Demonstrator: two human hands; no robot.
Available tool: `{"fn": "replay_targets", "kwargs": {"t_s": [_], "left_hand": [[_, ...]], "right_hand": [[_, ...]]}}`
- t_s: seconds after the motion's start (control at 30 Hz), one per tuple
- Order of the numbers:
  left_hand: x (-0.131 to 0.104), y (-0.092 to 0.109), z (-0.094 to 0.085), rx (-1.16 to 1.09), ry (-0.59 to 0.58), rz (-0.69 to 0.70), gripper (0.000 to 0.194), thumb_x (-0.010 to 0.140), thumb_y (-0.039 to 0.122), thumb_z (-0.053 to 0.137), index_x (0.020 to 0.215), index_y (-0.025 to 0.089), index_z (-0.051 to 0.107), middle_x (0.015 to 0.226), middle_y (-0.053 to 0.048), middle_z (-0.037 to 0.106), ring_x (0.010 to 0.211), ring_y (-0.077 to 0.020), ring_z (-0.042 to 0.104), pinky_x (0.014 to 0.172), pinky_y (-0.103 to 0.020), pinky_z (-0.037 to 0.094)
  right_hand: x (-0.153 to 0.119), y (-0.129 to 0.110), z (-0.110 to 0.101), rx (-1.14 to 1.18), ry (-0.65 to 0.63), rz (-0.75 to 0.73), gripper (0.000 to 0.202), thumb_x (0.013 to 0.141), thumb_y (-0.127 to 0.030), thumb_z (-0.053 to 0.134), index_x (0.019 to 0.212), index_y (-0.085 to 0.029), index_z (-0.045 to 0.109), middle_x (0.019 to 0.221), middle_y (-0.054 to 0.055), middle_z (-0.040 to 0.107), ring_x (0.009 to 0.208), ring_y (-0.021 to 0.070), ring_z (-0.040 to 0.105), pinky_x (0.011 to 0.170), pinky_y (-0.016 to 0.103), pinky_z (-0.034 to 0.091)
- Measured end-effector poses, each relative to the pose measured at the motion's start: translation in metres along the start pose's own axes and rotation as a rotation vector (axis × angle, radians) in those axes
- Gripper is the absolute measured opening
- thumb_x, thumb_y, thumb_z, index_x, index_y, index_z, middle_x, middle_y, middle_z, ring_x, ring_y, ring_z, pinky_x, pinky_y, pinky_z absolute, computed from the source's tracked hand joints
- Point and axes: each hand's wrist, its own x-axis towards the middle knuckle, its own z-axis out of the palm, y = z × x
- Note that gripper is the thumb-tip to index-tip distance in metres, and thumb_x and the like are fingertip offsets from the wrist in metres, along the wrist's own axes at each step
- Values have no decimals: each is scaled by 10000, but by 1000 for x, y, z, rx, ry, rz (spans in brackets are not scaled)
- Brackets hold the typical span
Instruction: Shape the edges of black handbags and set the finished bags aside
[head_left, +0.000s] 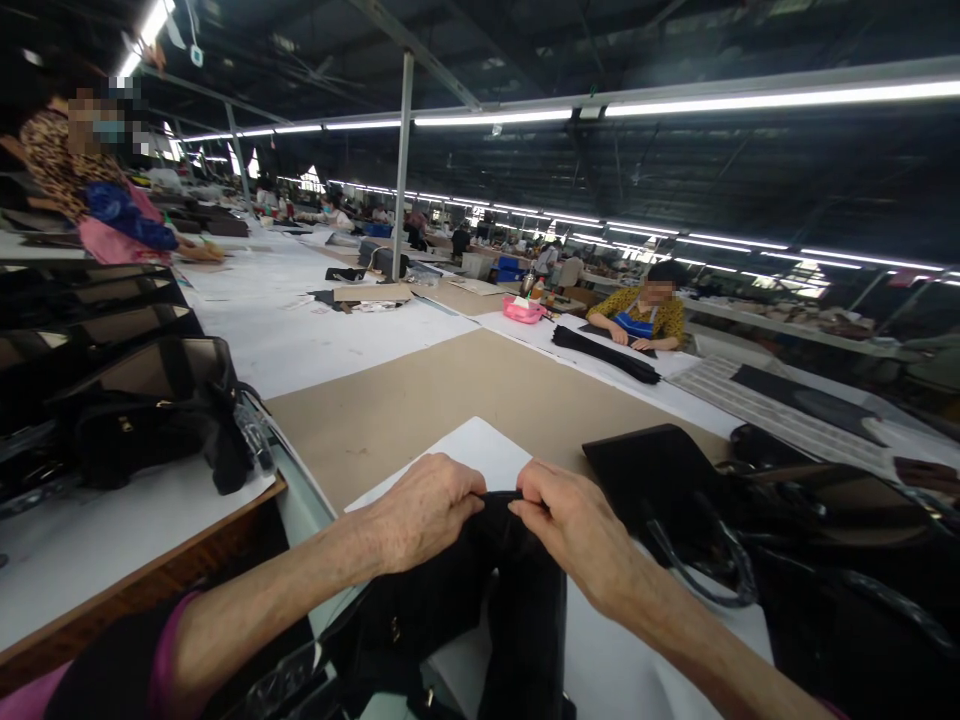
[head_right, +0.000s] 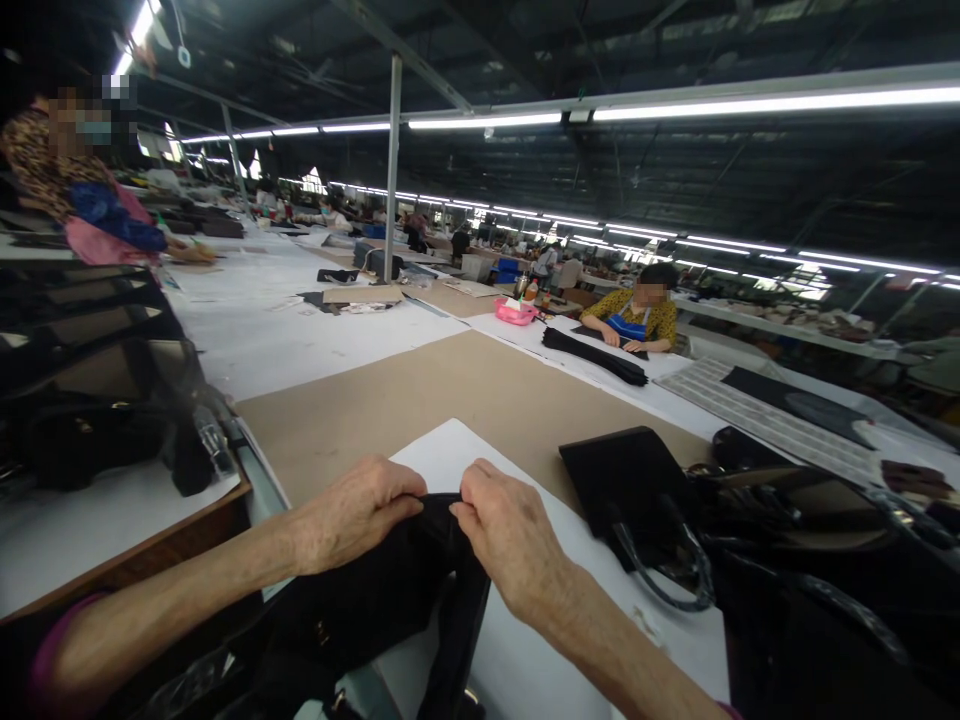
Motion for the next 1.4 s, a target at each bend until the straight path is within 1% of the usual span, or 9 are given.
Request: {"fn": "replay_targets", "kwargs": {"t_s": [0.2,0.33,0.5,0.63,0.7,0.9,1.1,1.3,1.4], "left_hand": [[-4,2,1,17,-10,-8,217,819,215,401,637,178,512,585,15,523,556,-97,451,542,-198,303],[-4,3,2,3,-7,10,205,822,208,400,658,181,520,608,17,545,574,-95,468,553,-195,309],[3,0,3,12,-31,47,244,816,192,404,581,170,464,519,34,469,513,-82,430,517,-191,295],[10,4,4,151,-40,22,136,811,309,457,800,202,541,604,10,565,563,-138,523,498,-221,297],[15,9,5,259,-56,37,201,771,374,517,882,209,541,618,-4,591,574,-182,557,481,-239,291],[28,18,8,386,-79,63,217,813,262,427,683,190,585,611,-44,619,589,-201,583,499,-256,302],[27,11,11,314,-51,140,275,830,329,420,654,187,577,541,-23,580,509,-152,526,462,-239,268],[26,8,10,318,-16,144,267,818,307,441,617,181,563,523,-21,570,502,-145,511,466,-242,253],[26,8,10,310,-16,155,277,820,296,437,606,175,567,510,-24,564,501,-142,508,472,-242,251]], "right_hand": [[2,3,-3,72,-15,33,61,792,-191,498,821,-232,532,664,-52,558,628,108,499,584,206,332],[4,3,-8,-68,-139,-58,295,863,-235,408,584,-195,497,516,-49,470,496,92,391,510,223,258],[5,9,-9,-93,-147,-63,328,877,-265,389,570,-184,471,513,-46,442,486,84,343,493,213,237],[6,13,-7,-61,-158,-43,315,866,-277,408,575,-180,481,499,-44,440,478,80,351,499,209,245],[6,11,-7,-36,-168,-40,300,855,-267,418,578,-177,490,498,-38,454,476,80,357,500,213,246],[3,11,-9,11,-148,18,299,836,-262,423,557,-176,483,493,-43,423,496,81,341,511,220,237],[-5,19,-21,222,-303,138,172,706,-256,576,589,-184,472,515,-78,393,525,69,349,471,198,210],[-2,6,-20,13,-230,146,190,817,-261,472,676,-186,575,614,-26,536,633,107,452,573,217,269],[1,3,-16,-106,-274,107,271,869,-254,401,664,-170,557,552,-17,517,525,95,402,528,232,243]]}}
